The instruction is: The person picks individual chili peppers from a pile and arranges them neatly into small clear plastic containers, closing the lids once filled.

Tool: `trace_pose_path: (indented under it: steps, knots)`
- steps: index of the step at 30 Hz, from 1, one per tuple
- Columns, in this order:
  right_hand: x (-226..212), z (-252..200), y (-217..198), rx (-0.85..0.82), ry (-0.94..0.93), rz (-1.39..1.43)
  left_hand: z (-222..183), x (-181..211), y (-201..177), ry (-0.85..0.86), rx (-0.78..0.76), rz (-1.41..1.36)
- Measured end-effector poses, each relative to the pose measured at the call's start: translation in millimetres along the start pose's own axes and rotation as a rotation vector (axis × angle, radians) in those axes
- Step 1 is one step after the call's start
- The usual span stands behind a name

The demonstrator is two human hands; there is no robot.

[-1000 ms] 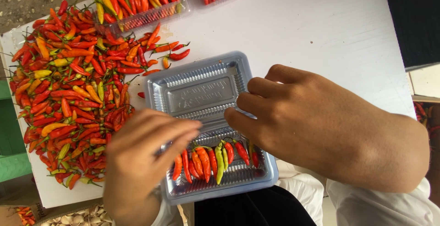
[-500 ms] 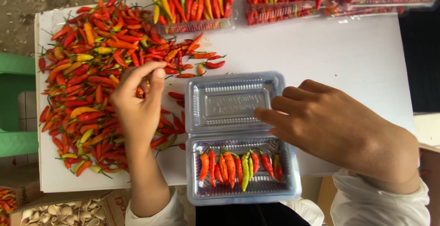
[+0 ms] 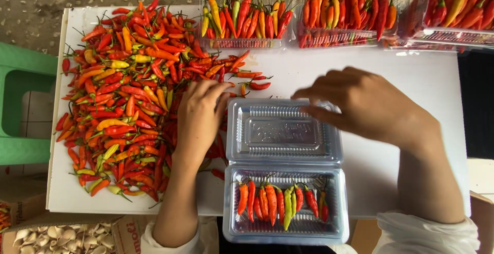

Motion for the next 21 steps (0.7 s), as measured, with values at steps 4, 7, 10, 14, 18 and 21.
trace_pose_path:
  steps: [4,7,10,14,18,21]
  knots:
    - [41,27,22,0.085,0.044,0.187,0,-18,41,-0.024,-0.084,0.091]
    - [69,41,56,0.120,0.123,0.366,-3,-22,54,0.045,-0.002,0.175]
    - [84,56,77,0.117,0.130,0.467,0,-16,45,0.039,-0.005,0.214]
    - [82,69,85,0.084,0.099,0.532,-3,-14,38,0.012,-0.039,0.216]
    - [68,85,91,0.056,0.033,0.527,-5,-28,39,-0.018,-0.004,0.196]
    - [81,91,100,0.051,0.056,0.482,-4,-18,20,-0.028,0.028,0.141]
Point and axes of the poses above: each hand's wrist, its own z-axis towards the middle knuckle, its own y-axis out of the palm, x = y × z, the point moved 8 cm from there along z, towards the middle knuckle, and after that the axes turned 9 degrees about -x, right-handed, at the moved point
